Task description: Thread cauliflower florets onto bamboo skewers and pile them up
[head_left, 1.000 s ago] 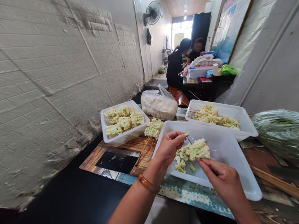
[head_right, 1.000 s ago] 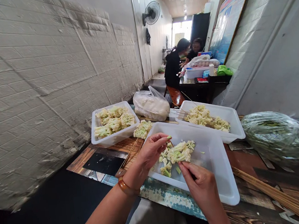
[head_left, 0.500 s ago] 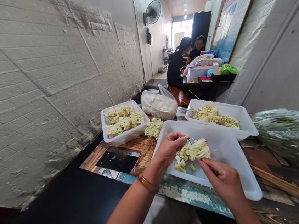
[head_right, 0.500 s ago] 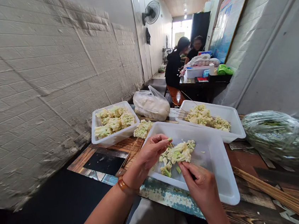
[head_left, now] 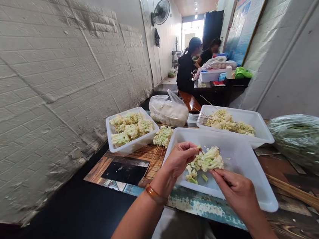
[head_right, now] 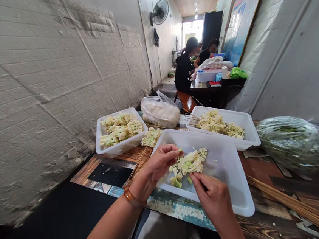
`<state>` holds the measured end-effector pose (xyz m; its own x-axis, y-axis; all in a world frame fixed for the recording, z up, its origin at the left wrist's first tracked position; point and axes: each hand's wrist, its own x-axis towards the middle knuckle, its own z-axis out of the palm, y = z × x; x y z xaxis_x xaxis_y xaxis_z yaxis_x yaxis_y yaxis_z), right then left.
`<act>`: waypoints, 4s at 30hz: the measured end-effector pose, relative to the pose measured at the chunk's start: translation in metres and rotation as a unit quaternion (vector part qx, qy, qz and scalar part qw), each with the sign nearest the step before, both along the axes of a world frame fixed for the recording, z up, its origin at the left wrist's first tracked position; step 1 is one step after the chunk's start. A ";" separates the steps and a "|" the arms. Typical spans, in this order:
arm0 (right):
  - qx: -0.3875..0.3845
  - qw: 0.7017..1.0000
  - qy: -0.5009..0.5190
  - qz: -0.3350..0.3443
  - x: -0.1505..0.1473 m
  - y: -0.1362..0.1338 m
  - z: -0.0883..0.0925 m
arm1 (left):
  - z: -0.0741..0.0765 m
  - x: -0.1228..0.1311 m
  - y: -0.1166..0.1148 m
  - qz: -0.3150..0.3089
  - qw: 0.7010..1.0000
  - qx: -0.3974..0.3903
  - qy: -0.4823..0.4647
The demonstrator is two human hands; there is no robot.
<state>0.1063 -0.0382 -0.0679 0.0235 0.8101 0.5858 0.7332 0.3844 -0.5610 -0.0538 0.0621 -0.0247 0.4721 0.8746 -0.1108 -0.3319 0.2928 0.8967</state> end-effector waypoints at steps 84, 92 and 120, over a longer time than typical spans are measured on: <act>-0.185 0.915 0.359 0.005 0.012 -0.003 0.004 | 0.005 0.012 0.049 -0.025 0.986 0.121 0.116; -0.269 0.831 0.480 0.080 0.015 -0.001 0.008 | 0.003 0.008 0.012 0.076 0.996 0.029 -0.039; -0.280 0.920 0.265 0.076 0.009 0.002 0.001 | -0.002 0.019 0.003 0.095 0.985 -0.036 -0.140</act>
<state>0.1155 -0.0364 -0.0667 0.0481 0.9987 0.0155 0.2615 0.0023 -0.9652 -0.0353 0.0647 -0.0270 0.3222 0.9445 -0.0645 -0.6174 0.2614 0.7420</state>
